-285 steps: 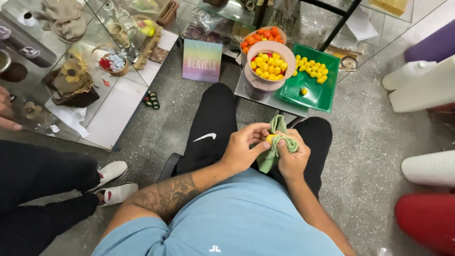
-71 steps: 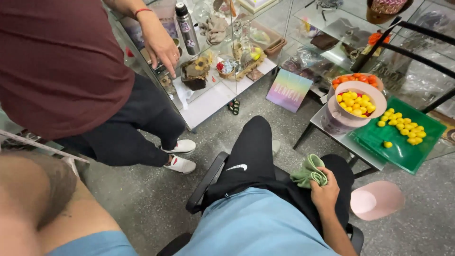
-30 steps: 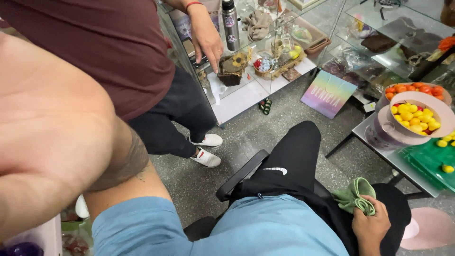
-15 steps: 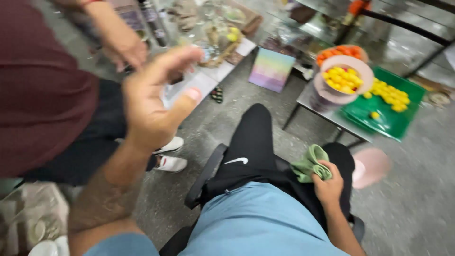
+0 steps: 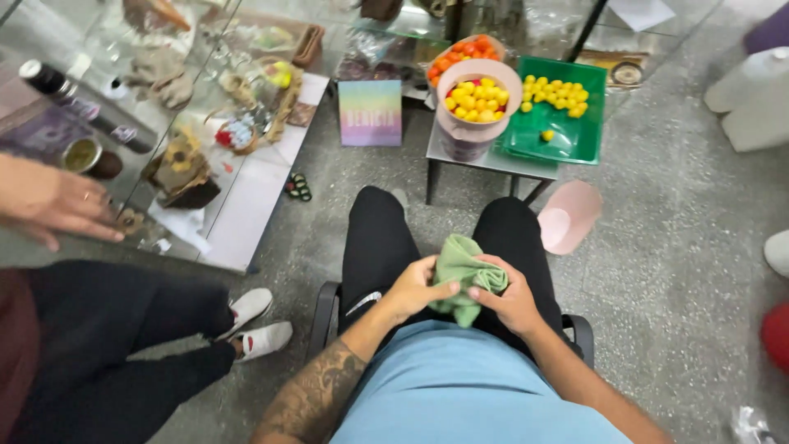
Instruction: Cleaning small yellow pet toys individually using a cloth while sitting in a chair.
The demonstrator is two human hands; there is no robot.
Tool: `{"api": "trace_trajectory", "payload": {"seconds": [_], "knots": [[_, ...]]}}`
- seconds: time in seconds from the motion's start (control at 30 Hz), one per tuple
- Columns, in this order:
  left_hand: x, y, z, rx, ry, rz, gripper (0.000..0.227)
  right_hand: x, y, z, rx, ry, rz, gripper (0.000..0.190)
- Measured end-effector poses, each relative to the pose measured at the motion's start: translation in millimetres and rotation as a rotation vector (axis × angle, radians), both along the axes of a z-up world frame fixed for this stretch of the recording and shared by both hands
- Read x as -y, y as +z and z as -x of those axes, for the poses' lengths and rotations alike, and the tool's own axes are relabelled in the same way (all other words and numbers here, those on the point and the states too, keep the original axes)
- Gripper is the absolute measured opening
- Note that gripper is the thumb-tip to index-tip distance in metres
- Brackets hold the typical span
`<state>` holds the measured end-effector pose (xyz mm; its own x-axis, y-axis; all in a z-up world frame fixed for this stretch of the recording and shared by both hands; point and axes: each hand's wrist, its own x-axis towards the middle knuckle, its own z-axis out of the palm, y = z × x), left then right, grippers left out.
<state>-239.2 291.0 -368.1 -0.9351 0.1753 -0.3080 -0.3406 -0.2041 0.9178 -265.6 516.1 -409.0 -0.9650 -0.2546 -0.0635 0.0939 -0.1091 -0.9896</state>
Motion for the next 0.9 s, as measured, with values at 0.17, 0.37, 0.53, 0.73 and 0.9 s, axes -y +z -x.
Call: {"api": "trace_trajectory", "payload": {"seconds": [0.17,0.37,0.53,0.73,0.9], "knots": [[25,-15,2,0.049,-0.049,0.058,0.049,6,-9,6,0.006,-0.123,0.020,0.035],[37,-13,4,0.075,0.090,0.086,0.030,21,30,8,-0.035,-0.016,-0.043,0.030],[31,55,20,-0.225,-0.060,0.493,0.077,19,41,18,0.051,0.019,-0.137,0.029],[17,39,64,-0.536,-0.291,0.431,0.067,38,60,56,0.016,0.163,-0.136,0.033],[21,20,100,-0.384,-0.237,0.233,0.037,24,76,117,0.014,0.256,-0.076,0.050]]}}
